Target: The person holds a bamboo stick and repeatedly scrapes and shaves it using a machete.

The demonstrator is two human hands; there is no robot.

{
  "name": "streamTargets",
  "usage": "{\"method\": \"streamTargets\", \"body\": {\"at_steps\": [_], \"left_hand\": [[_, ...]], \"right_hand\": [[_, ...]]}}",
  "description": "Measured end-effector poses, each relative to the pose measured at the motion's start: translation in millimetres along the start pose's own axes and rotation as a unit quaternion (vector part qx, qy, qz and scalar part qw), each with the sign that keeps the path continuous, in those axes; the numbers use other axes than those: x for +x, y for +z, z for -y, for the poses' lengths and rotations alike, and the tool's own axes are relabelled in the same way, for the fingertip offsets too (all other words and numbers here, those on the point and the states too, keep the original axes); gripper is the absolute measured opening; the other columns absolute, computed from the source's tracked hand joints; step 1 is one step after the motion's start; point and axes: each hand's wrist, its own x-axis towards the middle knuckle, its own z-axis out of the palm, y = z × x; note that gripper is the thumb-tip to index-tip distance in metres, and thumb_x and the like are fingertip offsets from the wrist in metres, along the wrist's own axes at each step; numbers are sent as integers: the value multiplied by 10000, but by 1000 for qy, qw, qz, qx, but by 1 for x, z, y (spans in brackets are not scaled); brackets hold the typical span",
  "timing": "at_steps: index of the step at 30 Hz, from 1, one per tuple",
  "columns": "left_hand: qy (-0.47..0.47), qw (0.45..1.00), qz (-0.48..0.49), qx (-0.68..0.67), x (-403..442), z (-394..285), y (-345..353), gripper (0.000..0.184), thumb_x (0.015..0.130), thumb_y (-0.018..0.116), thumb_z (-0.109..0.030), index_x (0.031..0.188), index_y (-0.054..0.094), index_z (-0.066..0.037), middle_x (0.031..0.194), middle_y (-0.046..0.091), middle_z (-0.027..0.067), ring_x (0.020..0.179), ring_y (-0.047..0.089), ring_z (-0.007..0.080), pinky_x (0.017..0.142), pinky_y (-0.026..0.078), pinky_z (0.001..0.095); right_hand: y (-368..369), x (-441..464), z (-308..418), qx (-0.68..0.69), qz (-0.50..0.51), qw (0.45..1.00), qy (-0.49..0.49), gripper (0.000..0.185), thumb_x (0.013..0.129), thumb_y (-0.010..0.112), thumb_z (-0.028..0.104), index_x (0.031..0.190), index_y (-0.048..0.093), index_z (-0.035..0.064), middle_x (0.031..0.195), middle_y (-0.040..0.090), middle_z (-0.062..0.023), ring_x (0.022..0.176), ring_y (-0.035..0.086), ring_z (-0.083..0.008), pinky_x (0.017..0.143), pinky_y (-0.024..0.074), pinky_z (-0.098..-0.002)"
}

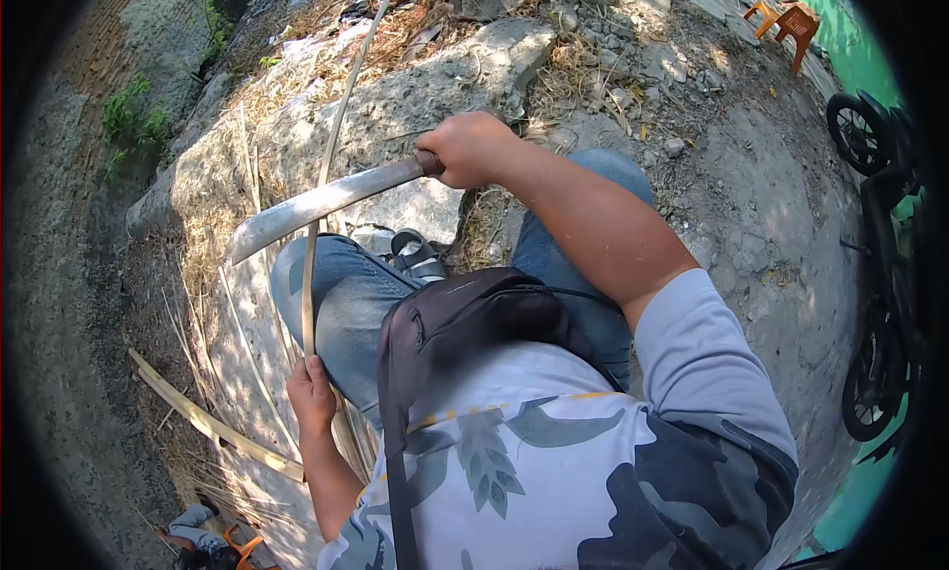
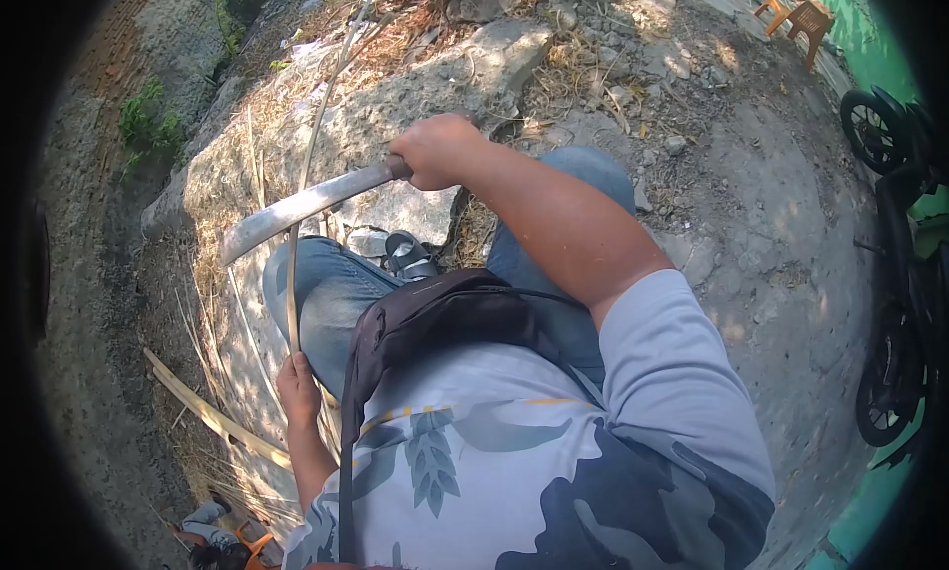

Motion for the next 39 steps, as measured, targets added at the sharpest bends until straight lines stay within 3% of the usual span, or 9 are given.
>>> {"method": "streamTargets", "body": {"at_steps": [4, 7, 12, 14, 18, 25, 30, 33, 39], "left_hand": [[-7, 998, -5, 58, -4, -17, -4, 564, 1080, 523, -485, 847, 587, 25, 646, 551, 105, 629, 520, 186, 615, 437, 379], [1, 997, -10, 79, -3, -14, -5, 565, 1076, 523, -490, 866, 600, 29, 650, 572, 151, 621, 556, 232, 628, 457, 398], [-15, 999, -6, 49, -1, 0, -2, 568, 1072, 526, -494, 866, 607, 29, 658, 580, 168, 619, 566, 267, 628, 459, 412], [-8, 999, -4, 48, -1, 2, -2, 568, 1071, 528, -494, 863, 606, 29, 660, 578, 171, 621, 565, 267, 625, 457, 411], [-2, 998, 5, 64, 1, 1, -6, 564, 1073, 530, -486, 854, 599, 30, 660, 568, 170, 628, 565, 256, 621, 452, 405], [0, 998, 9, 55, -8, -13, -22, 537, 1074, 542, -446, 823, 586, 27, 620, 544, 165, 583, 533, 240, 585, 433, 404], [22, 999, 16, 41, -38, 14, -31, 532, 1091, 514, -409, 767, 558, 11, 593, 537, 105, 569, 495, 183, 554, 403, 372], [32, 999, 13, 10, -43, 20, -29, 542, 1104, 489, -408, 764, 551, 9, 594, 526, 76, 578, 485, 153, 547, 389, 359], [30, 999, 44, 10, -32, 16, -33, 549, 1116, 471, -401, 760, 547, 10, 594, 509, 59, 584, 475, 133, 545, 380, 340]], "right_hand": [[11, -2, 8, 21, -15, 1000, 1, 182, 825, 702, 256, 986, 710, 172, 917, 742, -101, 923, 728, -346, 796, 578, -495], [5, 0, 12, -46, 1, 998, -34, 228, 803, 710, 245, 1012, 741, 157, 999, 758, -97, 990, 735, -315, 844, 586, -480], [6, 10, -10, 61, -51, 994, 70, 242, 847, 716, 327, 989, 720, 131, 932, 739, -147, 931, 721, -366, 816, 570, -502], [9, 17, -31, 104, -114, 983, 101, 286, 864, 725, 369, 966, 727, 102, 933, 737, -172, 914, 710, -392, 806, 562, -504], [4, 8, -30, 80, -65, 989, 103, 264, 842, 700, 275, 1073, 737, 152, 1035, 748, -130, 1004, 723, -343, 864, 581, -490], [12, 1, 13, -44, -16, 995, -82, 177, 748, 738, 216, 909, 695, 155, 868, 733, -103, 861, 729, -342, 756, 576, -496], [9, 15, -33, 71, -29, 996, 44, 335, 866, 768, 413, 976, 726, 99, 897, 732, -167, 913, 715, -372, 787, 553, -487], [4, 18, -48, 115, -69, 983, 125, 358, 876, 765, 415, 968, 719, 72, 907, 728, -186, 931, 710, -383, 800, 544, -492], [12, 6, -20, 93, -46, 995, 13, 288, 865, 753, 369, 942, 701, 96, 856, 721, -162, 877, 714, -383, 765, 552, -504]]}}
